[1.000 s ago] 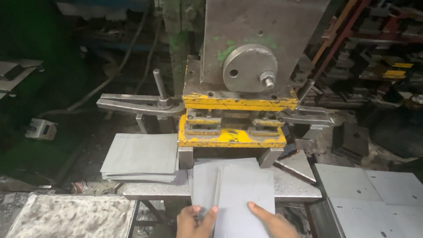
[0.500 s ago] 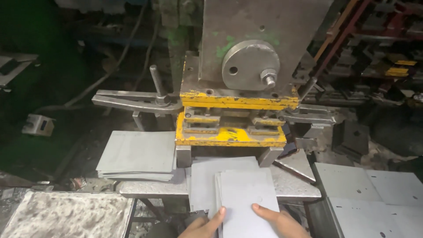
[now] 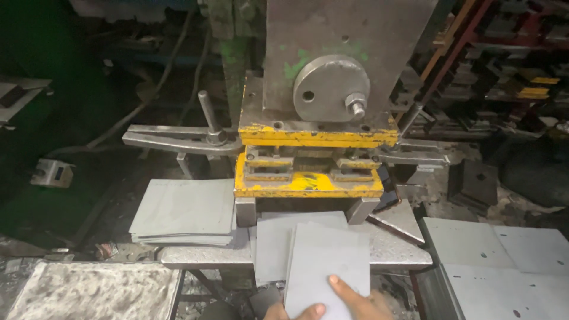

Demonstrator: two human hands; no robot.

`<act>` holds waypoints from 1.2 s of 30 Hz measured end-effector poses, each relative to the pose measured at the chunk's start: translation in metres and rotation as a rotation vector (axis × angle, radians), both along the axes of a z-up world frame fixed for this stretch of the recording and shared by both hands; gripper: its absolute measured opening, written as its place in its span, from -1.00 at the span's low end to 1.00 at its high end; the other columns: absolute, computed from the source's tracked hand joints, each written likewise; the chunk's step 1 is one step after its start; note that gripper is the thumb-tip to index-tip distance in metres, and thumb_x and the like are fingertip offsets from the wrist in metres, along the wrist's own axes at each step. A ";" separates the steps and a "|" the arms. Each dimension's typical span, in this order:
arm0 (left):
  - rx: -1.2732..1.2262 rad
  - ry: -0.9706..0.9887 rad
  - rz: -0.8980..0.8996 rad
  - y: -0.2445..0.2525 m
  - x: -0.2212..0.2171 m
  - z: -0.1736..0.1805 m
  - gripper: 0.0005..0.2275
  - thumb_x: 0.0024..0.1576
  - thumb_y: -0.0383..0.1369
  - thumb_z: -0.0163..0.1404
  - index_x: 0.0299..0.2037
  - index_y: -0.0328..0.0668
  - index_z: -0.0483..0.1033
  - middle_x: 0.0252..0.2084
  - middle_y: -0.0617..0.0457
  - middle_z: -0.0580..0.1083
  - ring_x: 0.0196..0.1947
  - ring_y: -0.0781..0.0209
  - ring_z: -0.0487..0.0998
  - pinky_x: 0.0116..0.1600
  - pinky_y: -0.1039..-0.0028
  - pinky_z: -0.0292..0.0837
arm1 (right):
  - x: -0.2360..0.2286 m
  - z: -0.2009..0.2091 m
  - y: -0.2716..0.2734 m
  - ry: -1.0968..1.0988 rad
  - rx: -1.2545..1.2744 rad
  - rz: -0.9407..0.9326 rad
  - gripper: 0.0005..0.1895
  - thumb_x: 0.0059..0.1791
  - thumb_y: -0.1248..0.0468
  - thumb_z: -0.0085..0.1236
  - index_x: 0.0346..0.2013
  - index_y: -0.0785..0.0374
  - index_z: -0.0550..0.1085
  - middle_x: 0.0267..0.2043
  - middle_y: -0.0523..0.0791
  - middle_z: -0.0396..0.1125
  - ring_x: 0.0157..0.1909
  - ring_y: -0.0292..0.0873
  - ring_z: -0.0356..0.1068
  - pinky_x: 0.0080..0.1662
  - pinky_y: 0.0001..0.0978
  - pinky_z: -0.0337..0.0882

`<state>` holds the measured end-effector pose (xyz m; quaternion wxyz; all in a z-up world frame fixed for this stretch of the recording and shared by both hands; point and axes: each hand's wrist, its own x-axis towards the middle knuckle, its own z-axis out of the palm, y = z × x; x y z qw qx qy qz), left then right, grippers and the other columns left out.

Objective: The recorder is using a manual industrial punch machine to stamp holes into rectangular metal plates.

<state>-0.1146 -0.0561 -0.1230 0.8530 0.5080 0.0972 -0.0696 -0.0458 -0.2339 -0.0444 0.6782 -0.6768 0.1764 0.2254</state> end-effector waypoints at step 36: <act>0.249 -0.441 0.011 0.090 0.083 0.087 0.00 -0.09 -0.35 0.35 0.49 -0.18 -0.16 0.39 -0.13 0.25 0.38 0.10 0.27 0.40 0.31 0.21 | 0.071 0.015 0.059 -0.589 0.290 0.335 -0.19 -0.22 0.28 0.41 0.27 0.26 0.27 0.17 -0.07 0.37 0.20 -0.14 0.34 0.19 -0.25 0.34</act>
